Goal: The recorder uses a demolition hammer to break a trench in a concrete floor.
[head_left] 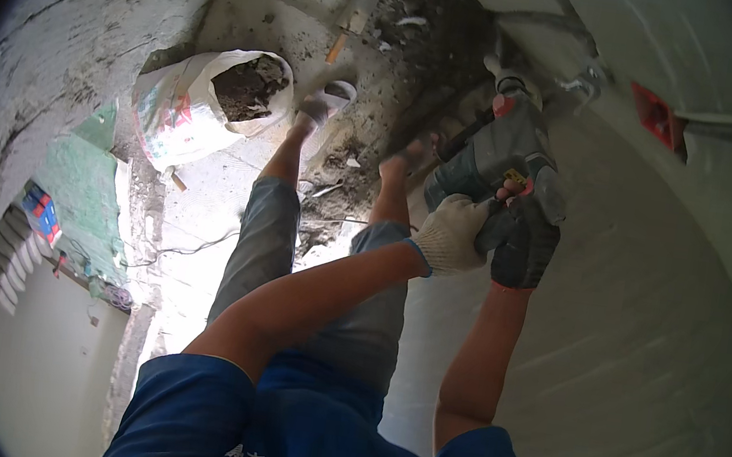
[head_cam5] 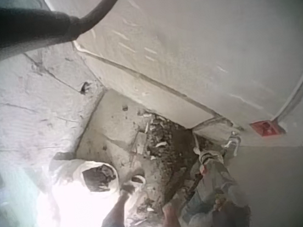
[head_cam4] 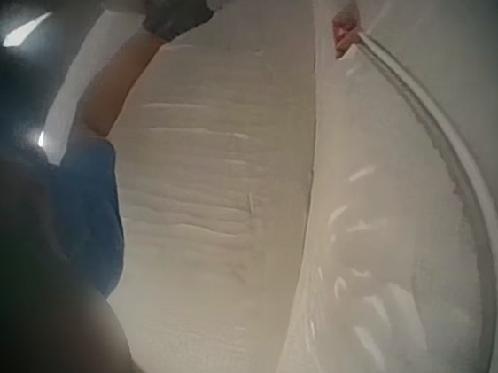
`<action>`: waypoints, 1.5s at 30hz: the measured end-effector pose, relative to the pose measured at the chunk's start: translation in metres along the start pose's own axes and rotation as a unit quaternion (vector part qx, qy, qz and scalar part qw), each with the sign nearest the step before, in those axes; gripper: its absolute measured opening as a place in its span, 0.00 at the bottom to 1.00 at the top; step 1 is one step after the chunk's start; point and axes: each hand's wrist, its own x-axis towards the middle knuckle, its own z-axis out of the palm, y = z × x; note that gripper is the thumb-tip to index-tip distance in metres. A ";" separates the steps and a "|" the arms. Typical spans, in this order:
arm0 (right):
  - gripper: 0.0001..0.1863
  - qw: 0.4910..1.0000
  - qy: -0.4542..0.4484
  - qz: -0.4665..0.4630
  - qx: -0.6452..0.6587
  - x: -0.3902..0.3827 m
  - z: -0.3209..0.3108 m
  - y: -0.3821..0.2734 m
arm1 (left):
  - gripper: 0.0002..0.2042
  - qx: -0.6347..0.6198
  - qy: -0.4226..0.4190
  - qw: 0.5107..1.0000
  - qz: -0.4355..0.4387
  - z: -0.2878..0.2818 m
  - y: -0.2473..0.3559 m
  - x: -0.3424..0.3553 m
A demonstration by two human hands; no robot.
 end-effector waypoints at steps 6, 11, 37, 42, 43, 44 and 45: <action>0.12 0.991 0.004 -0.079 0.112 0.024 0.003 0.020 | 0.15 0.016 -0.027 0.999 0.017 -0.023 -0.006 0.018; 0.13 0.989 0.040 -0.037 0.139 0.031 -0.003 0.042 | 0.13 0.118 -0.026 0.992 0.028 -0.024 -0.004 0.020; 0.11 0.767 -0.011 -0.215 -0.605 0.104 0.014 0.018 | 0.21 -0.315 -0.018 0.949 -0.025 0.019 -0.042 0.083; 0.10 0.657 -0.011 -0.300 -0.691 0.134 0.019 0.022 | 0.21 -0.386 0.015 0.922 -0.036 0.035 -0.048 0.101; 0.11 0.623 -0.052 -0.303 -0.720 0.141 0.023 0.022 | 0.20 -0.407 0.038 0.912 -0.035 0.038 -0.051 0.105; 0.12 0.587 -0.093 -0.304 -0.745 0.147 0.026 0.022 | 0.20 -0.410 0.038 0.911 -0.036 0.041 -0.057 0.109; 0.12 0.585 -0.096 -0.304 -0.745 0.149 0.036 0.022 | 0.20 -0.336 0.054 0.940 -0.007 0.045 -0.065 0.114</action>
